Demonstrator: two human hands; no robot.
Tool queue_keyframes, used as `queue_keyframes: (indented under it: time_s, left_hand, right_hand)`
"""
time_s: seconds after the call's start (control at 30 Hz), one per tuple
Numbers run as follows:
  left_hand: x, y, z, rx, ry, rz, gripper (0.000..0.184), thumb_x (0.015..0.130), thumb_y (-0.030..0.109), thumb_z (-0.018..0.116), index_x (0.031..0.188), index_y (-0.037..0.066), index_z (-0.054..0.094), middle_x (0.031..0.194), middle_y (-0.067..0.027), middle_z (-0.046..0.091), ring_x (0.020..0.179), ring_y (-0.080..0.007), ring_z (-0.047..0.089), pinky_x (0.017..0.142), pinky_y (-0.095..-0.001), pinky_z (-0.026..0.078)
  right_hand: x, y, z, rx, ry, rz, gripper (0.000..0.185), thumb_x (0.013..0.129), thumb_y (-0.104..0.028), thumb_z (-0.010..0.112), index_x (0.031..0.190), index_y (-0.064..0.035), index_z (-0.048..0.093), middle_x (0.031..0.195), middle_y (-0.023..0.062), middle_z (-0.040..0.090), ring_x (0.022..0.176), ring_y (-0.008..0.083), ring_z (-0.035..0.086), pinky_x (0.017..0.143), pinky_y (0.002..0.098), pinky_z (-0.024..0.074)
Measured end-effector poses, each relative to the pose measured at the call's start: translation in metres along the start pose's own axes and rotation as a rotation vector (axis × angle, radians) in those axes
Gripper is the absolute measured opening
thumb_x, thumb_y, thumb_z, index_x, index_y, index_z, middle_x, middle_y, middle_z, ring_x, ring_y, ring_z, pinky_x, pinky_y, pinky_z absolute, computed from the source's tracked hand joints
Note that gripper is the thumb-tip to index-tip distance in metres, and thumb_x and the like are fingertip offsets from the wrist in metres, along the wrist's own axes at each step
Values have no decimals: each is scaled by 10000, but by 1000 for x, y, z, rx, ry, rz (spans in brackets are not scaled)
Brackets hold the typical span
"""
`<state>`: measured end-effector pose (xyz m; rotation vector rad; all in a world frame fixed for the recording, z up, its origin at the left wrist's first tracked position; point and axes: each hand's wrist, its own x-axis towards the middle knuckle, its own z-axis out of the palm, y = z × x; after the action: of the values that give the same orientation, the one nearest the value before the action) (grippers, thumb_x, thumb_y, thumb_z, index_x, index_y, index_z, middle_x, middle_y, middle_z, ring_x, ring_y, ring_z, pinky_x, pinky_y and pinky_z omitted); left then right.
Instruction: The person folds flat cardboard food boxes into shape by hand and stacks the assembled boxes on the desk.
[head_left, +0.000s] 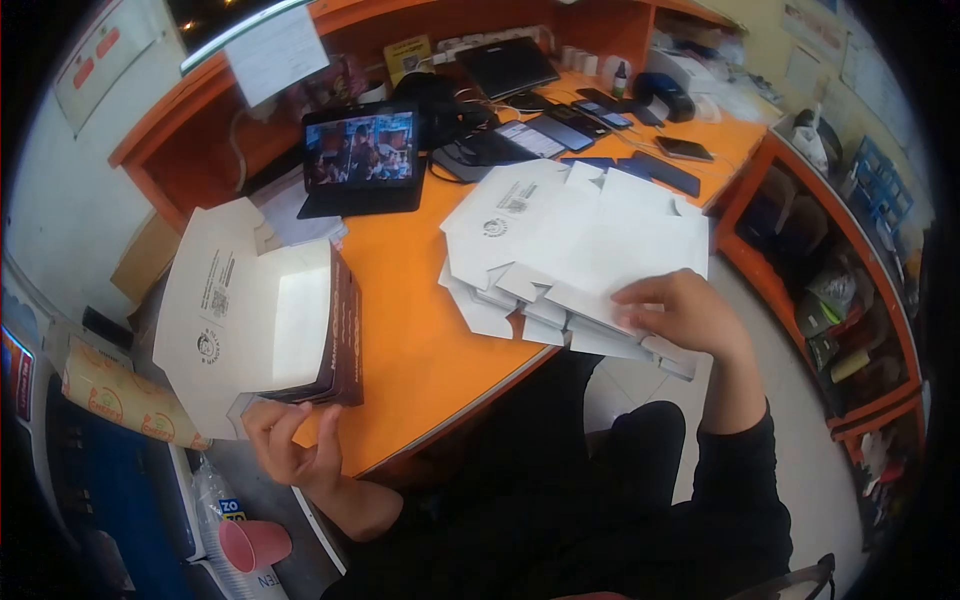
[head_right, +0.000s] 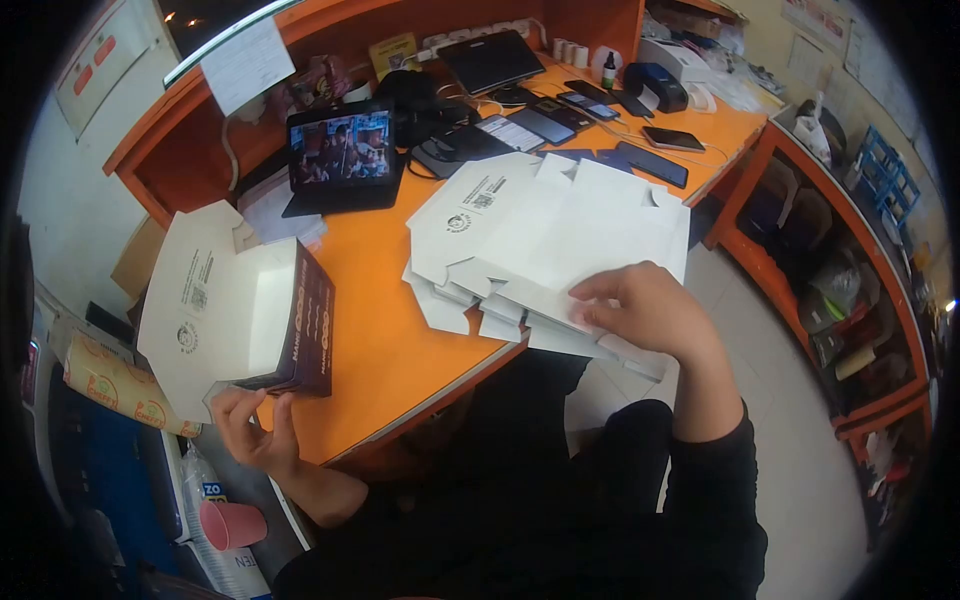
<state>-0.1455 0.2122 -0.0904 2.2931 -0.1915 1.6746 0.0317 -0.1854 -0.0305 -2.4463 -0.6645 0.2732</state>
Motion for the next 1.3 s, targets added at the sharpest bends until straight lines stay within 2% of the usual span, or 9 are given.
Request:
queue_keyframes:
  time_s: [0.2,0.47,0.7,0.8,0.83,0.9,1.07,1.17,1.3]
  left_hand:
    - [29,48,40,-442,-19,181,363,747,338,834,940,79,667,800,-62,571,726,-239,537,644,-373,413]
    - [55,108,93,-703,-315,230,349,698,261,848,957,74,708,806,-70,625,711,-246,570,642,-331,413]
    - [74,151,127,-734,-269,254,307,701,152,828,970,66,708,858,-68,658,786,-278,608,697,-370,467]
    - [80,172,134,-584,-228,187,294,716,131,810,983,66,705,878,-66,671,850,-282,627,746,-381,489]
    - [80,175,138,-556,-335,212,269,718,115,803,962,52,708,872,-71,681,842,-281,636,755,-377,490]
    - [77,170,140,-483,-546,265,219,723,83,789,920,25,712,861,-83,702,827,-281,654,773,-369,493]
    - [63,166,137,-840,-699,-378,93,836,63,748,886,-6,711,774,-97,692,727,-169,672,670,-246,492]
    - [42,151,151,-1097,-695,-643,81,877,59,707,910,-16,703,826,-102,701,768,-141,661,704,-241,491]
    - [40,169,153,-1056,-724,-573,99,925,62,643,940,-25,686,855,-107,688,772,-162,649,709,-254,490]
  right_hand:
    - [-3,-1,2,-40,16,-23,427,845,-378,739,1089,-28,734,1011,167,733,878,282,699,824,338,518]
    - [5,21,12,-62,206,-84,280,931,-280,611,1003,-31,717,815,191,693,745,267,668,715,362,508]
    - [-4,35,29,598,622,9,196,939,-164,585,963,16,659,732,151,633,647,200,573,648,314,473]
    - [-38,12,23,247,534,-296,142,917,-155,623,977,-36,670,797,162,661,723,283,646,688,338,504]
    - [-47,10,23,159,477,-379,148,869,-79,646,994,-4,674,839,131,692,721,236,657,673,326,515]
    - [-67,-4,17,78,325,-322,205,864,-178,696,1001,-26,687,907,145,704,860,297,692,799,369,531]
    - [-99,14,3,128,649,-531,362,822,-389,741,1018,-88,696,995,93,725,1044,322,678,1021,503,436]
    - [-99,20,20,197,819,-539,332,748,-331,826,960,-104,706,932,30,729,975,252,699,1064,558,385]
    - [-78,2,54,188,1096,-426,178,737,-151,830,867,-122,713,798,-2,684,790,171,660,1003,490,424]
